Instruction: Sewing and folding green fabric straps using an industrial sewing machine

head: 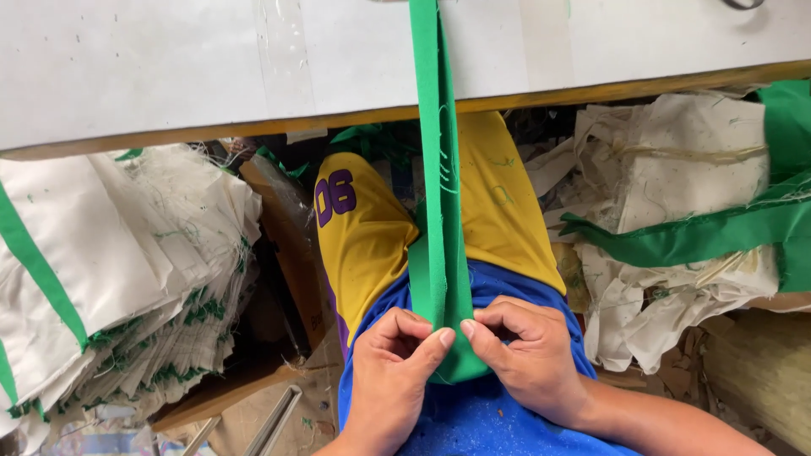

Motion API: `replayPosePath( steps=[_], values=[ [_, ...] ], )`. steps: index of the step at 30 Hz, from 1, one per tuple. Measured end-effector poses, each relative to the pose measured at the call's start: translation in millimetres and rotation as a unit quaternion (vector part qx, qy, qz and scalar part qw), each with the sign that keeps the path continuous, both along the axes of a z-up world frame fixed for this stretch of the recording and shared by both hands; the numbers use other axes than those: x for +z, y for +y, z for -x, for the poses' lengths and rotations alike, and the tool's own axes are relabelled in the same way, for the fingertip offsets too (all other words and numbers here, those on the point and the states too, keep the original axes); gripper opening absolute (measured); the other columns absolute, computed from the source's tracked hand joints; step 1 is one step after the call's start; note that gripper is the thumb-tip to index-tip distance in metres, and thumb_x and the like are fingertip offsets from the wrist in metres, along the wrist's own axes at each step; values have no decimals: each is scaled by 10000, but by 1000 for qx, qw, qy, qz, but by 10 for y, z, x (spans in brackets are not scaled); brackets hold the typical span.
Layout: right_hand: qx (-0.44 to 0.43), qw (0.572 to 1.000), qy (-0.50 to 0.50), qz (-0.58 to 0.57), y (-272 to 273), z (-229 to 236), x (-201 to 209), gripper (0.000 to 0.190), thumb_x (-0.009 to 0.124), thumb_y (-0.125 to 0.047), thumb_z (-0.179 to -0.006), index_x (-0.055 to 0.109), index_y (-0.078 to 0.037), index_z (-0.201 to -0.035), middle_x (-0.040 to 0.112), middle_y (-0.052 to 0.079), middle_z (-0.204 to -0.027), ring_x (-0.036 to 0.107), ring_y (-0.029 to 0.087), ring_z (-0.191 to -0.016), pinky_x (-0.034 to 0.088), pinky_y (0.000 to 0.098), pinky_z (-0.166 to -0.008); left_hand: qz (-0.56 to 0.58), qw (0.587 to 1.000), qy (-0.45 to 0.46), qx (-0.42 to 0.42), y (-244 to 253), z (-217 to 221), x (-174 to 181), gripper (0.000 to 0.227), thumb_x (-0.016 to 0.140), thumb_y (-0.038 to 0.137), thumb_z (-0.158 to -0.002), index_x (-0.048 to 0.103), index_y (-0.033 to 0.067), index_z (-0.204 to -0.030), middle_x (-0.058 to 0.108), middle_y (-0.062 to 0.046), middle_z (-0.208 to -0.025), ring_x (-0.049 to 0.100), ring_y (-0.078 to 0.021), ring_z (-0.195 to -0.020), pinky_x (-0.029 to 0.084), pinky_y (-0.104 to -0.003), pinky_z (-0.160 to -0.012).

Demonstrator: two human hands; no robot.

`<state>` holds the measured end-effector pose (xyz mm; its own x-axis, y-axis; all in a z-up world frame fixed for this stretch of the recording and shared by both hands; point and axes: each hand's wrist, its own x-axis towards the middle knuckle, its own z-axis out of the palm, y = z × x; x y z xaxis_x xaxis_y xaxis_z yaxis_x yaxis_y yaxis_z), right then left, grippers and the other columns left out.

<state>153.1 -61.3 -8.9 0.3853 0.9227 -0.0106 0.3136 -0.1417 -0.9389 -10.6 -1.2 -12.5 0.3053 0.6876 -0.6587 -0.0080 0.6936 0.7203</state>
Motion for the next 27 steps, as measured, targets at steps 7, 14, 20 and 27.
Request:
replayPosePath(
  steps=[7,14,20,27],
  values=[
    [35,994,-68,-76,53,24,104,90,714,-88,-892,682,-23,-838,609,58,-640,540,152,-520,472,264,-523,-511,846,129,-79,66,-87,236,79,776,70,-846,697,79,-849,651,-42,-702,575,-128,-565,485,-248,-541],
    [86,991,-91,-44,94,-28,152,121,669,-124,-927,691,-56,-829,602,36,-643,548,142,-525,476,269,-538,-603,766,176,-135,93,-88,233,57,712,112,-922,697,59,-906,674,-67,-783,675,-166,-645,562,-276,-589],
    [129,986,-101,-13,84,-146,212,165,628,-170,-971,679,-61,-857,538,28,-642,487,160,-523,435,301,-507,-671,704,163,-165,55,-115,154,133,676,43,-961,653,-21,-1076,656,-124,-851,642,-243,-685,567,-339,-640],
    [158,984,-63,59,120,-239,277,172,639,-159,-940,699,-87,-795,562,-2,-610,501,128,-515,425,288,-510,-684,692,134,-188,76,-117,209,163,639,-2,-985,649,-86,-1124,625,-164,-878,607,-271,-690,549,-368,-620]
  ],
)
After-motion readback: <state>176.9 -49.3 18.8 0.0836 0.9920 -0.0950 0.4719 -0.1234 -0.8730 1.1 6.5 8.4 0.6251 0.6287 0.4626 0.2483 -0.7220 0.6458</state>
